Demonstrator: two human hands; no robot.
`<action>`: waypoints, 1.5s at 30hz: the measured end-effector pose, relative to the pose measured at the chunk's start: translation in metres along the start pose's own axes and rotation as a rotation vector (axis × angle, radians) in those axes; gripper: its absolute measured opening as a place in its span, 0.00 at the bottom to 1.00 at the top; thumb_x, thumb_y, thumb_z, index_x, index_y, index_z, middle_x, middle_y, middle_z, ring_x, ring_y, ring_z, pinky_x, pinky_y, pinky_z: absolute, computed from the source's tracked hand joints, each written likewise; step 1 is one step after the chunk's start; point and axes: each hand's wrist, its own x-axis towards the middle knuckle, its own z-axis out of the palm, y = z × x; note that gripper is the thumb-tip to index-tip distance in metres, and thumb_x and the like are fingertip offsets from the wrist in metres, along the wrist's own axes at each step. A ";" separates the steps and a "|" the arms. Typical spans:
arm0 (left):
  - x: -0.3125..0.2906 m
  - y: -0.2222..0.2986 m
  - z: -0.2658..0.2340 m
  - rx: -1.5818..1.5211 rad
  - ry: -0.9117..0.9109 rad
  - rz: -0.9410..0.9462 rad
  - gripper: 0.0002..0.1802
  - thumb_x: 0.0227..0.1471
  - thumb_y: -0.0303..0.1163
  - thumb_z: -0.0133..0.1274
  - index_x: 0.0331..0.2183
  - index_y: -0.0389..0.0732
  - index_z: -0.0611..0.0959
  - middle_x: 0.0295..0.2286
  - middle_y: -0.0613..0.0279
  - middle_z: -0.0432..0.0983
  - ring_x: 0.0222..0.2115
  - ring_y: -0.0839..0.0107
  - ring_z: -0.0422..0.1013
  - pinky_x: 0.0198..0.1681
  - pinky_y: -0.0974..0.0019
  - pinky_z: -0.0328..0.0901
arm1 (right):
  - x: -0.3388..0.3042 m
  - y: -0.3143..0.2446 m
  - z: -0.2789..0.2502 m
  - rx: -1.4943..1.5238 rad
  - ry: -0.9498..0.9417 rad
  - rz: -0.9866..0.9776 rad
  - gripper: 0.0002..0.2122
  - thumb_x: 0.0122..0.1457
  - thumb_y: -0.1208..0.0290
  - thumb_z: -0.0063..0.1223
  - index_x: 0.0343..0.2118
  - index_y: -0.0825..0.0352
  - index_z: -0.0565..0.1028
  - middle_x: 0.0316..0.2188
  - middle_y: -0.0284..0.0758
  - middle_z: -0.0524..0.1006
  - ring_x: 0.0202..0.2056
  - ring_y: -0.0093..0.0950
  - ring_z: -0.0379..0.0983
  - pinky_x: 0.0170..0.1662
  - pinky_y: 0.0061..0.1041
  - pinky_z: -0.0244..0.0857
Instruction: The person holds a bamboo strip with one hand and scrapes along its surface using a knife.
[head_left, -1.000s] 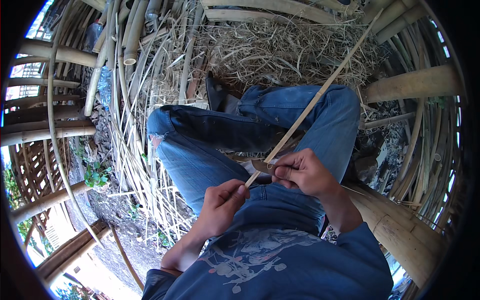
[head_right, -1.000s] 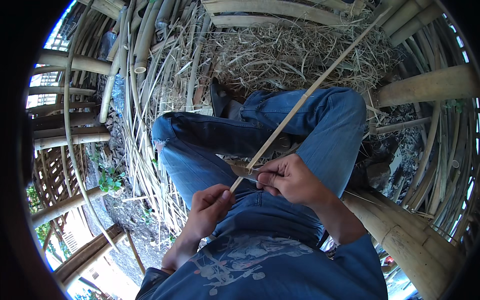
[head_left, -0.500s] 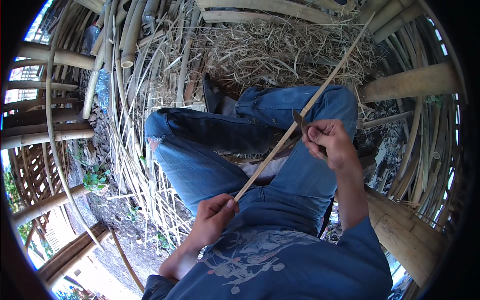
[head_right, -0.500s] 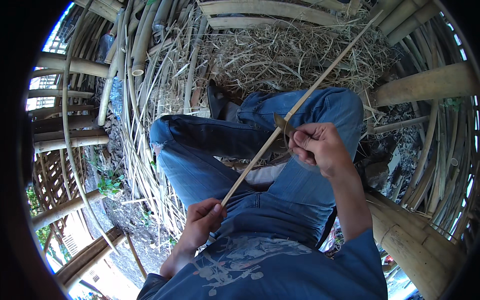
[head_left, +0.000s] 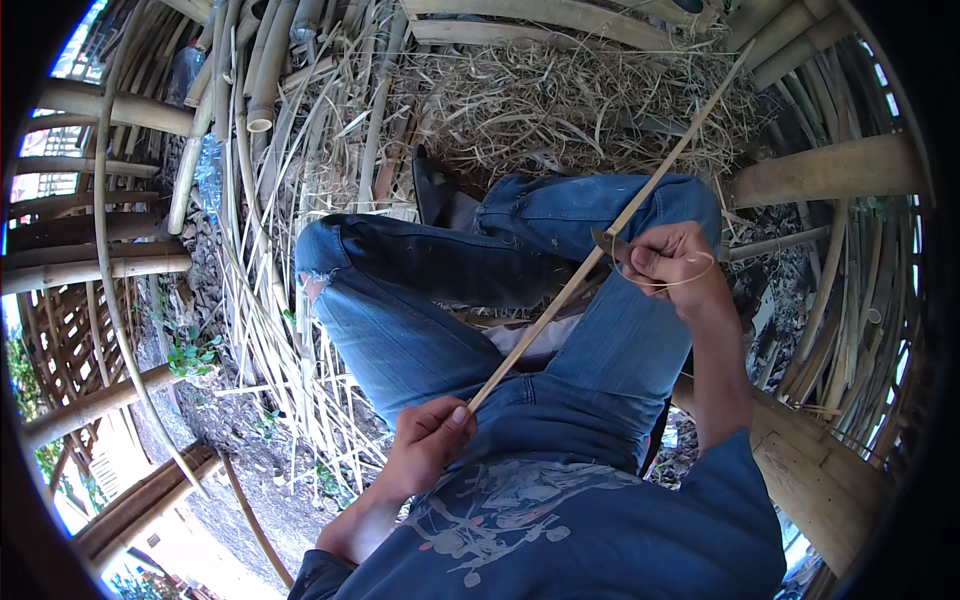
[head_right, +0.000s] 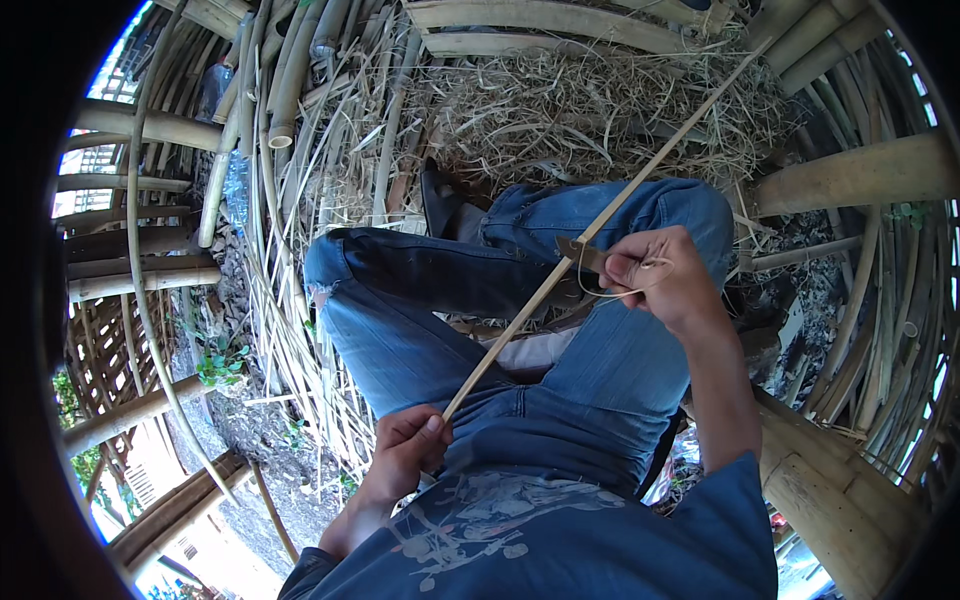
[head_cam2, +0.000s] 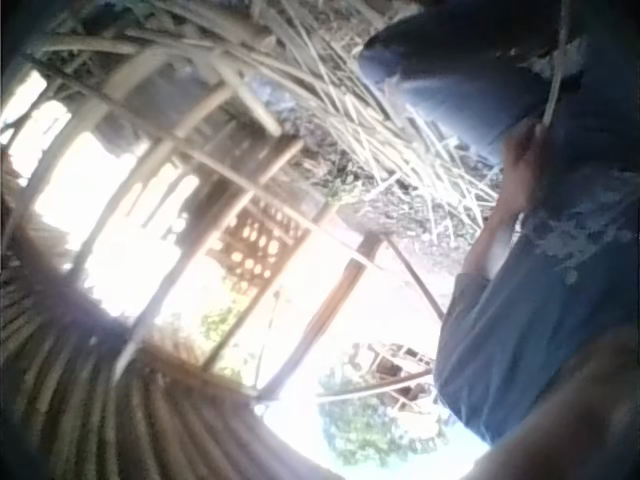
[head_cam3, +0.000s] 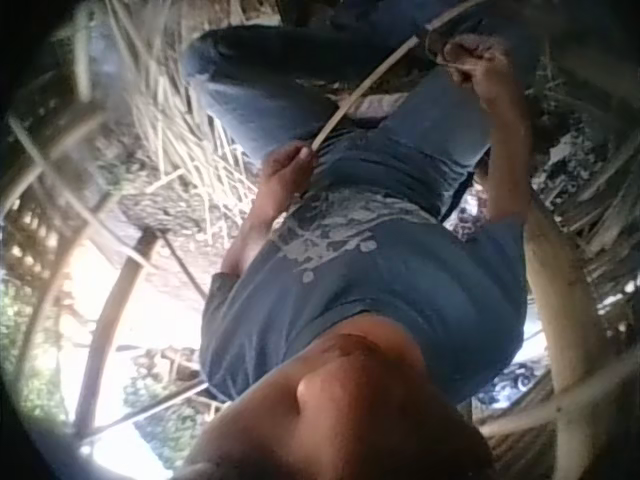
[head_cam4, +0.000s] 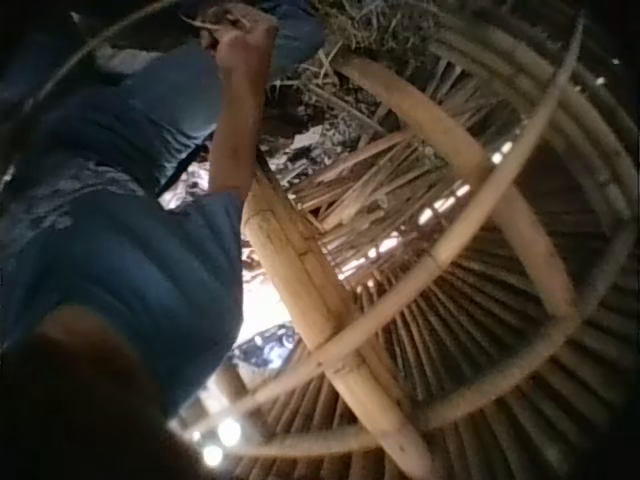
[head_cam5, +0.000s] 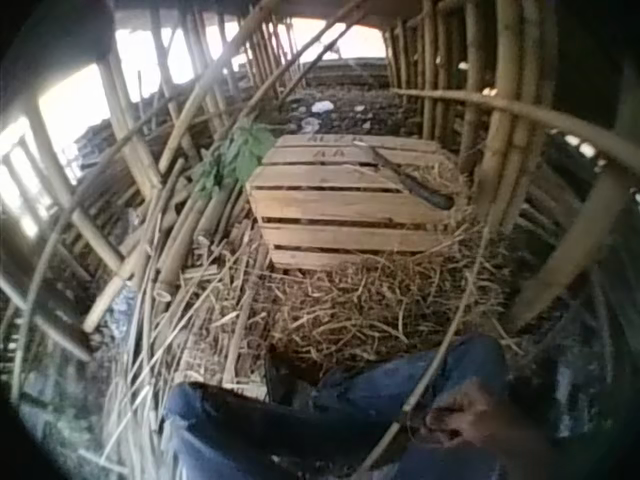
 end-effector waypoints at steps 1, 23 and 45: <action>0.000 -0.001 -0.003 -0.006 -0.018 -0.005 0.14 0.62 0.34 0.42 0.29 0.36 0.75 0.14 0.76 0.59 0.14 0.86 0.50 0.17 0.76 0.44 | 0.001 0.003 -0.002 0.000 -0.001 0.001 0.08 0.57 0.76 0.53 0.25 0.77 0.76 0.13 0.34 0.71 0.13 0.16 0.63 0.14 0.15 0.50; -0.011 -0.025 -0.056 0.038 0.119 0.083 0.17 0.62 0.37 0.43 0.26 0.36 0.73 0.13 0.73 0.57 0.13 0.83 0.50 0.17 0.76 0.46 | -0.019 0.019 0.048 0.109 -0.165 -0.248 0.09 0.64 0.72 0.43 0.30 0.69 0.71 0.18 0.29 0.70 0.17 0.15 0.63 0.21 0.13 0.54; -0.039 -0.061 -0.083 -0.047 -0.138 0.025 0.23 0.62 0.38 0.42 0.20 0.33 0.71 0.11 0.72 0.52 0.11 0.83 0.46 0.15 0.73 0.41 | 0.054 0.013 -0.019 0.415 0.000 -0.155 0.09 0.63 0.70 0.45 0.27 0.68 0.70 0.12 0.25 0.62 0.13 0.15 0.53 0.15 0.15 0.46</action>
